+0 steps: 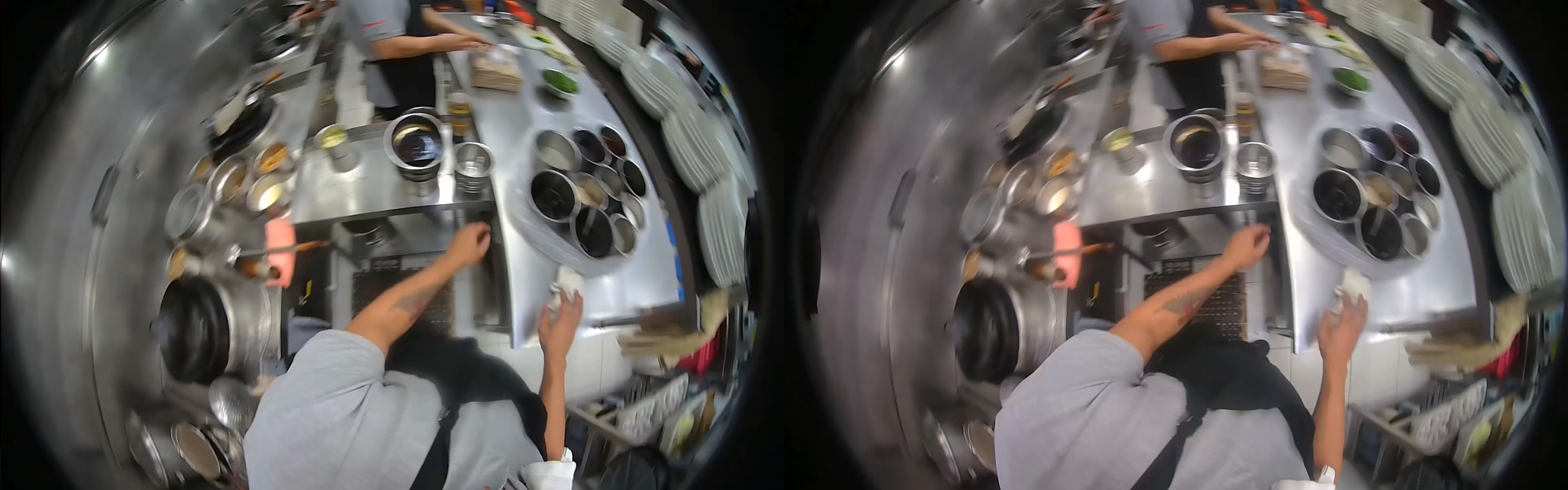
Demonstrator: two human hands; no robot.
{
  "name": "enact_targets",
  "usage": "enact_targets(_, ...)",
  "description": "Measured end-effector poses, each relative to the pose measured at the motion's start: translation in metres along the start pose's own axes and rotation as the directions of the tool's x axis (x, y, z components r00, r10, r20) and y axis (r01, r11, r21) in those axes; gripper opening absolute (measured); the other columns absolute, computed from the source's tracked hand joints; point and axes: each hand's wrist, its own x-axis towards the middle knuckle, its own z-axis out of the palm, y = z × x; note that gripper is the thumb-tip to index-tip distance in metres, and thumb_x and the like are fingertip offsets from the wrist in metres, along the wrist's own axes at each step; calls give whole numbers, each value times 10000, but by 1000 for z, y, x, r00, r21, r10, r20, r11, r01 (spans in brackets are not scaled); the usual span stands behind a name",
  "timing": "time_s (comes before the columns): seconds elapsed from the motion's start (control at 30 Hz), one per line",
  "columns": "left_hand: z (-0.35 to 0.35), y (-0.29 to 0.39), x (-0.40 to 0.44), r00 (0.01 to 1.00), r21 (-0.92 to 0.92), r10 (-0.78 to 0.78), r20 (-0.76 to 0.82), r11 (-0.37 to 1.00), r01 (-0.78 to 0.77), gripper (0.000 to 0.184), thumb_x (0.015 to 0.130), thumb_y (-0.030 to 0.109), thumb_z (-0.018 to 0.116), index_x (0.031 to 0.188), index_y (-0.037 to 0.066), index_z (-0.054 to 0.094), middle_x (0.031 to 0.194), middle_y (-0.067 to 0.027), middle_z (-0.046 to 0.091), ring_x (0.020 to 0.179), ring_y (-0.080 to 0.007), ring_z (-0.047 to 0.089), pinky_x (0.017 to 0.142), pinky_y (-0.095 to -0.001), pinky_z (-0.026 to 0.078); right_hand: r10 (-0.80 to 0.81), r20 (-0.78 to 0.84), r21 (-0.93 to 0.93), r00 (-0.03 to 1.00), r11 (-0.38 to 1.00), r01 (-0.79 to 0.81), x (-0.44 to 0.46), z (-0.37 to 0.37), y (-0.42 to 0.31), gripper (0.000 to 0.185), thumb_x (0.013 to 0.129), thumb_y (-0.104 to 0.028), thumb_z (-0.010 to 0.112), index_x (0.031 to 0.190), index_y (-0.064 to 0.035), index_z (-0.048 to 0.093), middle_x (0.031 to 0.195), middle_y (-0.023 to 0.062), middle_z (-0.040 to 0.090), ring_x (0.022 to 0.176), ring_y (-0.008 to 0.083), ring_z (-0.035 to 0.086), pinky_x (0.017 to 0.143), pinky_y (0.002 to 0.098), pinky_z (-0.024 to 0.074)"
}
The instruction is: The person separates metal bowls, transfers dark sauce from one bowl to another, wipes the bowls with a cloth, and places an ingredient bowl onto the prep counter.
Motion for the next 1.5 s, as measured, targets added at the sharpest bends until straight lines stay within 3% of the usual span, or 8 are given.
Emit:
enact_targets(0.23,-131,-89,-207,828,210,-560,-30,807,553,263,869,258,655,1021,54,722,978,-178,723,969,-356,687,879,-432,542,223,426,457,877,783,-421,17,17,-70,419,929,-135,638,1332,-37,579,1127,177,677,1023,278,672,894,374,528)
enact_targets(0.37,-209,-124,-204,639,-135,-709,-298,694,707,214,953,216,646,1073,52,713,813,-61,727,640,-129,676,625,-299,538,-96,514,472,852,861,-188,18,72,-112,379,919,-127,656,1284,-33,613,970,150,729,870,250,719,759,346,564)
enact_targets(0.63,-362,-179,-41,795,-369,-518,-315,839,400,304,1000,258,599,1167,10,654,956,-83,730,705,-135,677,632,-282,544,-284,634,408,719,913,1,76,134,-262,376,897,-138,671,1252,-21,626,993,180,727,869,290,725,781,368,562)
enact_targets(0.77,-423,-297,73,563,-955,-825,-51,-125,-269,460,1014,388,569,1284,28,473,1002,-146,679,749,-235,678,579,-312,567,-148,723,272,675,959,-82,84,142,-280,384,898,-194,688,1256,-67,634,1006,158,733,933,304,716,851,368,545)
enact_targets(0.9,-467,-394,140,76,-860,-997,-30,-13,-510,494,1038,366,520,1338,1,379,1021,-208,633,824,-295,677,582,-332,605,6,668,56,744,997,-59,66,133,-261,373,882,-203,688,1223,-57,649,999,194,734,919,326,727,829,401,554)
enact_targets(1.13,-480,-407,157,-294,-972,-927,-232,230,41,413,940,234,576,1232,-49,507,1062,-232,664,820,-318,711,676,-377,613,267,713,-100,648,954,-283,20,118,-219,330,892,-219,687,1183,-68,646,1002,175,740,923,337,727,821,421,558)
enact_targets(1.3,-485,-383,142,-141,-911,-900,-412,409,51,364,870,140,615,1156,-85,599,1091,-248,686,817,-335,735,743,-409,619,296,572,-104,765,951,-290,10,115,-166,226,901,-214,660,1078,-76,688,979,168,742,919,341,723,811,415,556)
enact_targets(1.5,-437,-267,53,547,-864,-738,-396,500,50,242,985,108,541,1170,-41,587,1080,-162,679,924,-264,708,672,-368,633,284,25,-41,959,958,-283,30,54,-89,264,936,-193,632,1104,0,697,966,223,720,927,373,701,827,414,540)
